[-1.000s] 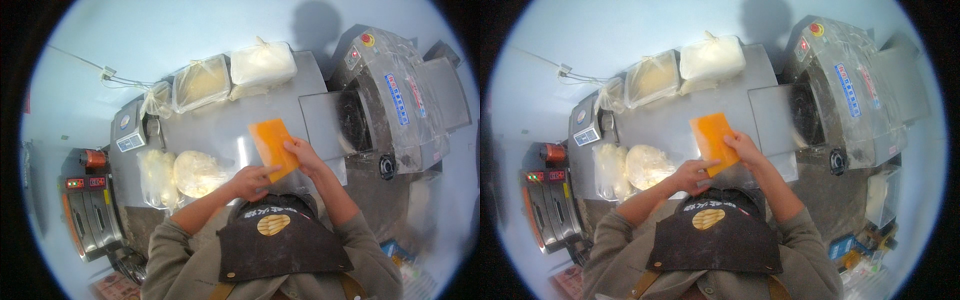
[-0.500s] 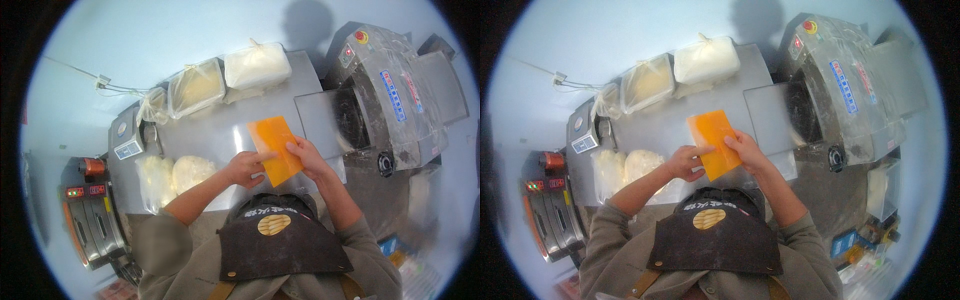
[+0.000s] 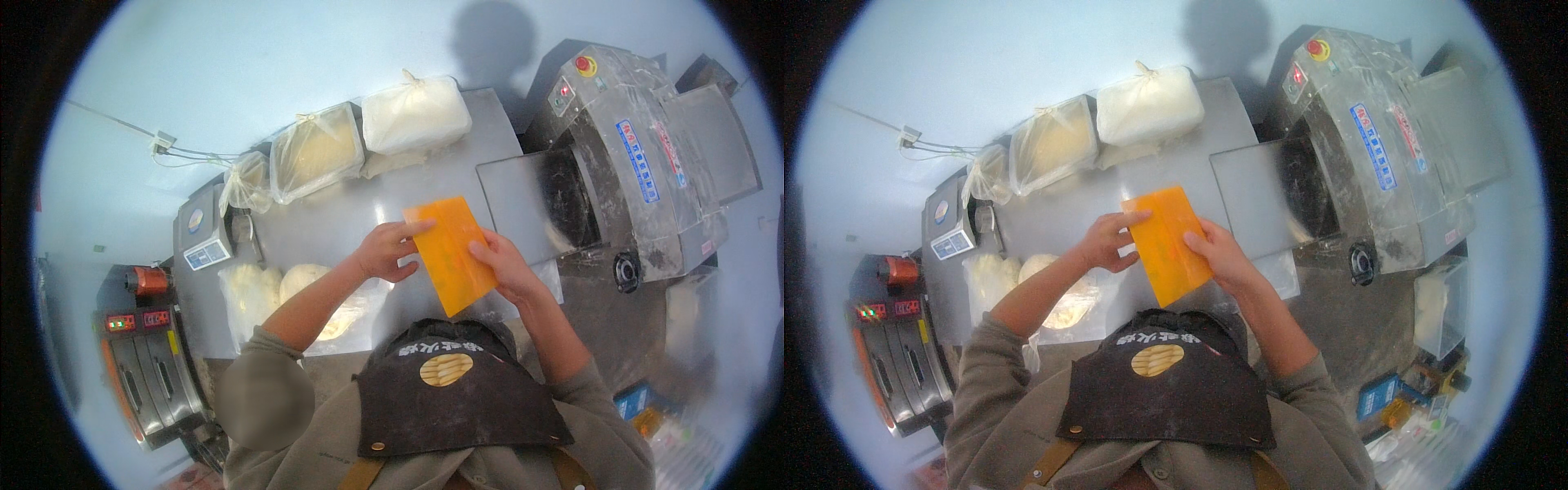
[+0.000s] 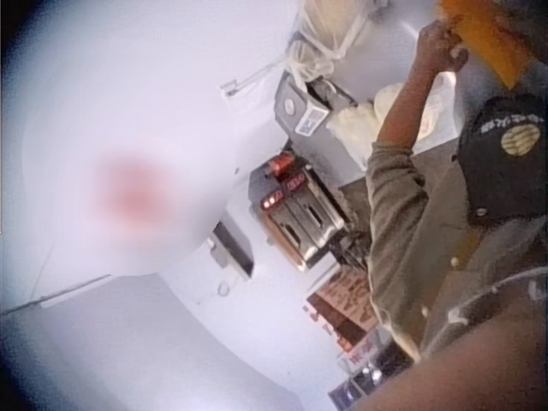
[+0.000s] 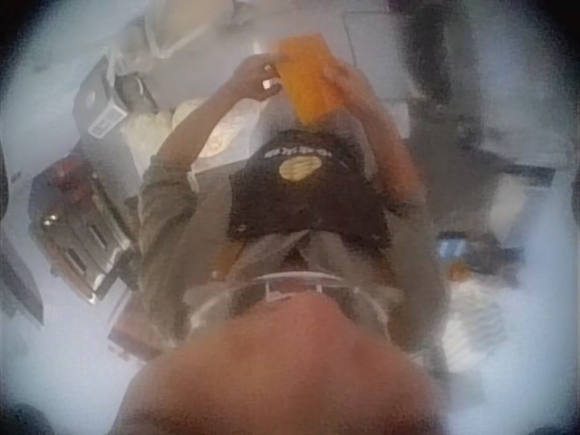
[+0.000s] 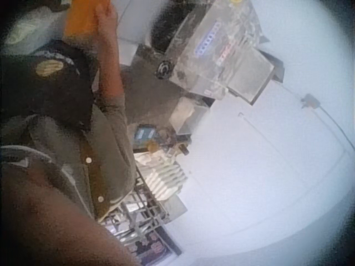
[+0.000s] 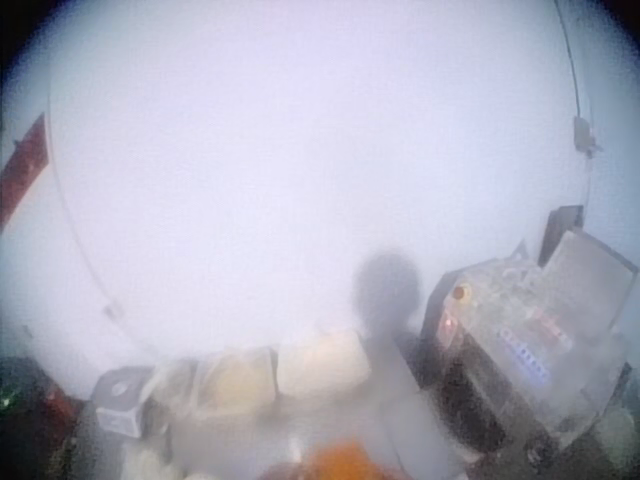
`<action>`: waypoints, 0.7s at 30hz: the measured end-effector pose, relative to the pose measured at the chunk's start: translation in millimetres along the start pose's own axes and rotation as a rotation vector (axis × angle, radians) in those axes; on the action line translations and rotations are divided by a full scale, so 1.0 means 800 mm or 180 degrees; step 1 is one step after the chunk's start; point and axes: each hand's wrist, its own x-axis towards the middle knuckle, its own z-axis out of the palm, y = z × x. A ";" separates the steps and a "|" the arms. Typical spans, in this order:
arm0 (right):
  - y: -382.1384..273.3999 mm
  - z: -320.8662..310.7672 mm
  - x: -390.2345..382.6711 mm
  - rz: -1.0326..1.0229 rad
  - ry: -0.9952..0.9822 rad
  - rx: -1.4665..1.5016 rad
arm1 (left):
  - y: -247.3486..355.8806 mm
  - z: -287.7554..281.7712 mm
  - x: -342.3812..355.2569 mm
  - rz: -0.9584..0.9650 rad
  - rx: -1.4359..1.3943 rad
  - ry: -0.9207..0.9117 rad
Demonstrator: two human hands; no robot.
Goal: The person cleans a stainless steel countertop with an orange scraper, then removes dough from plastic bags, weighs portions on a digital scale, and kneads the dough by hand. The person places weighed dough portions back on the counter.
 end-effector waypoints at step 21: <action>0.039 -0.022 0.030 -0.0868 0.1635 -0.3210 | -0.011 0.054 -0.060 -0.2811 -0.3622 0.2585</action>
